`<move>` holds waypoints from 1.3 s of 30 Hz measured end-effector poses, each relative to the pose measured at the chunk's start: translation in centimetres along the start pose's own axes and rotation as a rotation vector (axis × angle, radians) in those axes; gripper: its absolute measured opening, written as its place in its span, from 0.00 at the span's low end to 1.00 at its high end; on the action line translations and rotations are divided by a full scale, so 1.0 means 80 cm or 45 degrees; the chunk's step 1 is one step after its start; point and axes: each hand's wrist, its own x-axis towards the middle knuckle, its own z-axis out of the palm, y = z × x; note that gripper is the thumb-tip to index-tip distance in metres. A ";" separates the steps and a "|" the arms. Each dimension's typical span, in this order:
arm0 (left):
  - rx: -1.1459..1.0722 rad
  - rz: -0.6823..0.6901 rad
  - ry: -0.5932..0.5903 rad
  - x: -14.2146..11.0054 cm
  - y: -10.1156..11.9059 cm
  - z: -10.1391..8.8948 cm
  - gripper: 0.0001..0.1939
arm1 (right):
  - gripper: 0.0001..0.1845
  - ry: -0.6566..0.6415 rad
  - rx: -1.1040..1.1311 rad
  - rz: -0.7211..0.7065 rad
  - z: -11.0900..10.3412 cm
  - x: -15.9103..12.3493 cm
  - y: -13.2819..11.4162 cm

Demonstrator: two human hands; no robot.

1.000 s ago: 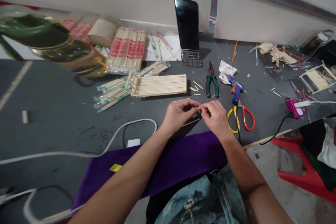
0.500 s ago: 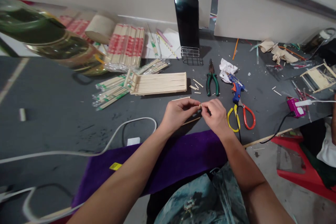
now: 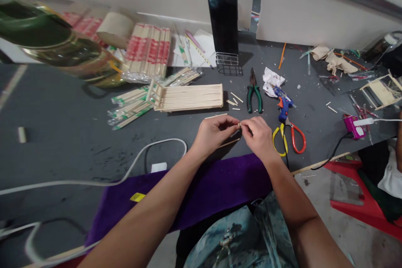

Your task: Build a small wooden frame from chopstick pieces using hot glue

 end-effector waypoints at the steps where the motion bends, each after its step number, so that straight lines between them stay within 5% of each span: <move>1: 0.032 0.000 -0.004 0.000 -0.001 0.000 0.06 | 0.10 -0.017 -0.018 -0.002 0.001 0.000 0.001; 15: 0.626 0.118 -0.030 -0.004 -0.004 -0.002 0.07 | 0.10 -0.154 -0.205 0.023 0.009 -0.002 0.010; 39: 0.687 0.085 -0.049 -0.007 0.006 -0.013 0.07 | 0.09 -0.145 -0.165 0.096 0.002 0.003 0.005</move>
